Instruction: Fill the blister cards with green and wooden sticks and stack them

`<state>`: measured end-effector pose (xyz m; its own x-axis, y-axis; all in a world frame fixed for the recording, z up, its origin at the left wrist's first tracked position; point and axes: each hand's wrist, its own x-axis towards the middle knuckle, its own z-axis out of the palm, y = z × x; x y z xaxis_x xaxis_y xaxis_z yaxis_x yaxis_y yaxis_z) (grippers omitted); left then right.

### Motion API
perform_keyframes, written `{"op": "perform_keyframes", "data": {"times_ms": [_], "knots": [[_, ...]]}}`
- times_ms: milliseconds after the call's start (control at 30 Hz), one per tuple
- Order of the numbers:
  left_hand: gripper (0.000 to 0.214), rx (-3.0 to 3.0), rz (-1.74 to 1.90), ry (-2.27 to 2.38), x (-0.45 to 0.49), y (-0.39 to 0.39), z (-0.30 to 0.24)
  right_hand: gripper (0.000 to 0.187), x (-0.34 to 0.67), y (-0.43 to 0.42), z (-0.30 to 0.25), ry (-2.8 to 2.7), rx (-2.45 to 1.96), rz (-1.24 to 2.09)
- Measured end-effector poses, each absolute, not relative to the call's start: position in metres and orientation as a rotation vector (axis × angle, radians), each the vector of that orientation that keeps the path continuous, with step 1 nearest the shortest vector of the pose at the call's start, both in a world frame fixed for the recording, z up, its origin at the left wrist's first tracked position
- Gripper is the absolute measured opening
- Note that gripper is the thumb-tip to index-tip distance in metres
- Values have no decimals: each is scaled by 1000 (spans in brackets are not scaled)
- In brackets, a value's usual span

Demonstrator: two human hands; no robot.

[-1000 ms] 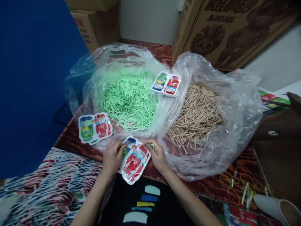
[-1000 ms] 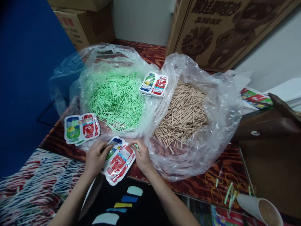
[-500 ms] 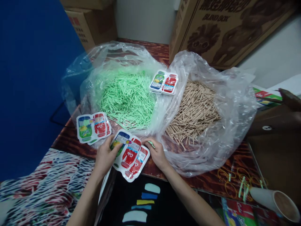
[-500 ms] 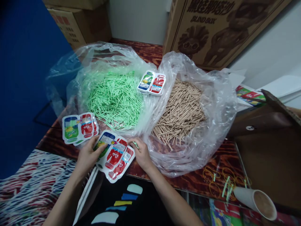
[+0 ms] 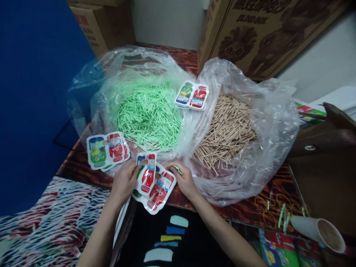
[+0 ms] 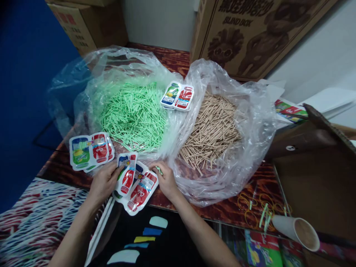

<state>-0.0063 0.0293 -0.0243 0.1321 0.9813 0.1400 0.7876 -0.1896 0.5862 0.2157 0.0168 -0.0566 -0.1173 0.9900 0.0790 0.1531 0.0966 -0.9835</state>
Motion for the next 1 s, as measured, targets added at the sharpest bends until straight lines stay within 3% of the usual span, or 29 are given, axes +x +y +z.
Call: {"op": "perform_keyframes", "data": {"times_ms": [233,433,667,833,1000], "knots": [[14,1909,969,1934,-8,27,-27,16,215,17,-55,-1438,-1197,1139],[13,1689,1302,1858,-14,22,-24,16,215,16,-56,-1431,-1222,1148],[12,1766,1180,1509,7,15,-15,10,224,27,-24,-991,-1169,1382],[13,1805,1121,1295,32,10,-16,7,232,58,27,-455,-793,1692],[12,1827,1099,1181,45,9,-15,10,223,73,44,-330,-637,1968]]}}
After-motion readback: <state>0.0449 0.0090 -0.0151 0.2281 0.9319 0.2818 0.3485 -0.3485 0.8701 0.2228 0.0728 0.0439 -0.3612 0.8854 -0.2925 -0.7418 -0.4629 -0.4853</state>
